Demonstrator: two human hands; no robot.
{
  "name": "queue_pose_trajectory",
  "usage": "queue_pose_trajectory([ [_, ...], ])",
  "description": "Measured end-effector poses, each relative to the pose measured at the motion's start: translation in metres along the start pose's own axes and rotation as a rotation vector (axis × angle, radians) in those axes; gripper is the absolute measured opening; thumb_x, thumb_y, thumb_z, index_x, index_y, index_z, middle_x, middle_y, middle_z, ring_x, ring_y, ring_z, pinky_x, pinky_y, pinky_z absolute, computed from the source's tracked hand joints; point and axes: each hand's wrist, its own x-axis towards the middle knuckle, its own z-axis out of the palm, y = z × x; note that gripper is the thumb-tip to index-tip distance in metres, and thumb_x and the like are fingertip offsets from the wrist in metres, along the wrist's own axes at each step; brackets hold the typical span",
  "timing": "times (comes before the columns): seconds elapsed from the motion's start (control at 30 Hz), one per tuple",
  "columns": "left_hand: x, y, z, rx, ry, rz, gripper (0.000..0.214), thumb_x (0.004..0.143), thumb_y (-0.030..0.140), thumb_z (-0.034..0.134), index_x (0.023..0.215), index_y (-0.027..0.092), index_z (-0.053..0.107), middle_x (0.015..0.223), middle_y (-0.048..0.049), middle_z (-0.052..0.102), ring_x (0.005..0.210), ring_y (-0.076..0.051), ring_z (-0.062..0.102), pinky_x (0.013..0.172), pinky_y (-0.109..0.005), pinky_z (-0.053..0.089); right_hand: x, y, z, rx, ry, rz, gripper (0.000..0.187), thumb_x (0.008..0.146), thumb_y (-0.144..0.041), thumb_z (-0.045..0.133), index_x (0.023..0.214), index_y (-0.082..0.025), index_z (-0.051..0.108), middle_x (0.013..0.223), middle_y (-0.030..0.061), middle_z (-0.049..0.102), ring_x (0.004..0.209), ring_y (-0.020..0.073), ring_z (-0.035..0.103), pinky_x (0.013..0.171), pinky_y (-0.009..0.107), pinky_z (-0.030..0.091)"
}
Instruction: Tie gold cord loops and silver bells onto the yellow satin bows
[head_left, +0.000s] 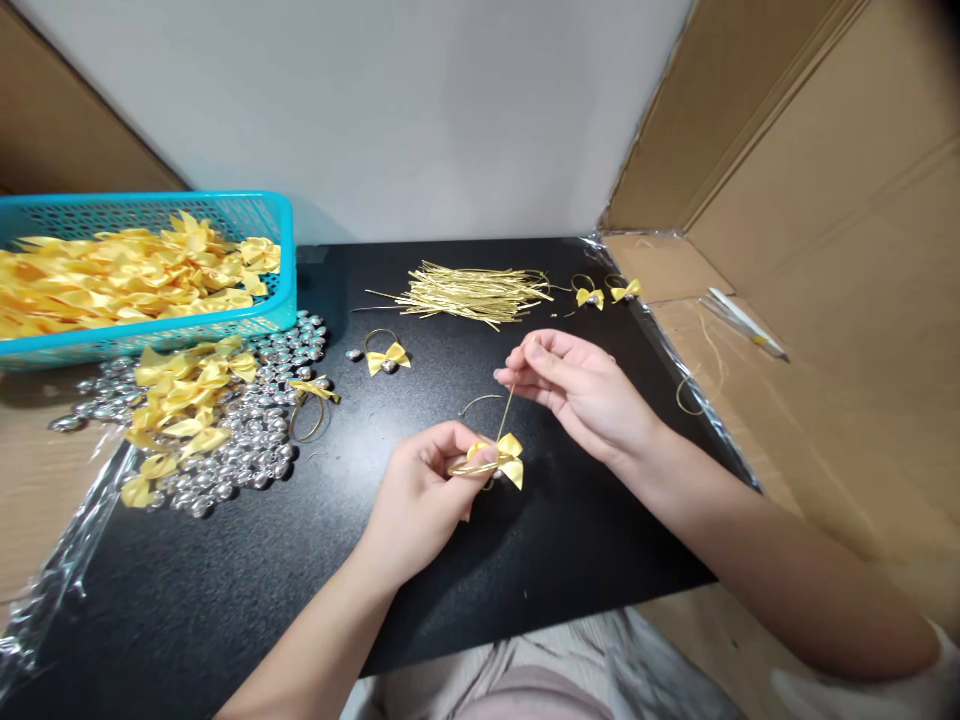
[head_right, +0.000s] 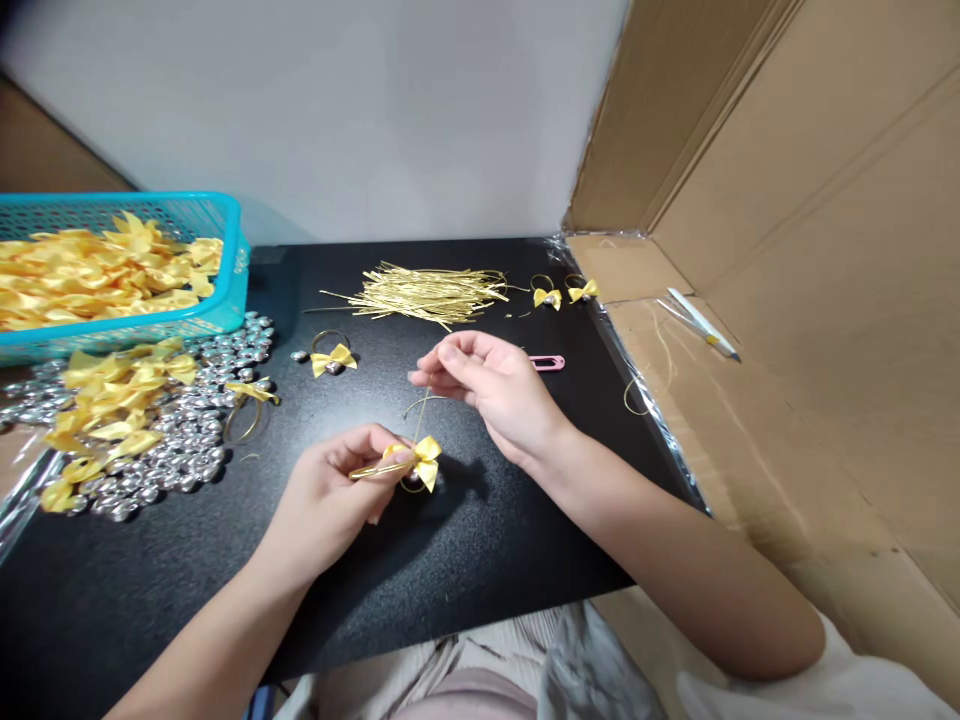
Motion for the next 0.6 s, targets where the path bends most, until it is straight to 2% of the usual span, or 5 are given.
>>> queue_pose_trajectory([
  [0.17, 0.001, -0.001, 0.001, 0.004, -0.008, -0.031, 0.029, 0.075, 0.037, 0.071, 0.063, 0.015, 0.057, 0.051, 0.005, 0.053, 0.038, -0.003, 0.036, 0.036, -0.013, 0.027, 0.013, -0.015, -0.002, -0.043, 0.086, -0.054, 0.015, 0.079, -0.022, 0.073, 0.069, -0.018, 0.062, 0.069, -0.0044, 0.068, 0.069, 0.0079, 0.068, 0.071, 0.019, 0.054],
  [0.43, 0.001, -0.001, 0.001, 0.038, -0.015, -0.111, 0.027, 0.074, 0.037, 0.069, 0.065, 0.014, 0.058, 0.051, 0.0035, 0.055, 0.038, -0.003, 0.036, 0.037, -0.014, 0.026, 0.033, -0.026, -0.016, -0.146, 0.205, -0.132, 0.018, 0.089, -0.022, 0.062, 0.071, -0.021, 0.058, 0.073, -0.0047, 0.067, 0.072, 0.0067, 0.066, 0.075, 0.02, 0.053],
  [0.6, 0.001, 0.0, 0.001, 0.053, -0.039, -0.142, 0.025, 0.072, 0.035, 0.068, 0.065, 0.014, 0.058, 0.051, 0.0034, 0.054, 0.039, -0.003, 0.037, 0.037, -0.014, 0.027, 0.044, -0.038, -0.026, -0.099, 0.293, -0.178, 0.021, 0.093, -0.014, 0.054, 0.073, -0.02, 0.057, 0.073, -0.0051, 0.066, 0.072, 0.0053, 0.067, 0.074, 0.019, 0.054],
])
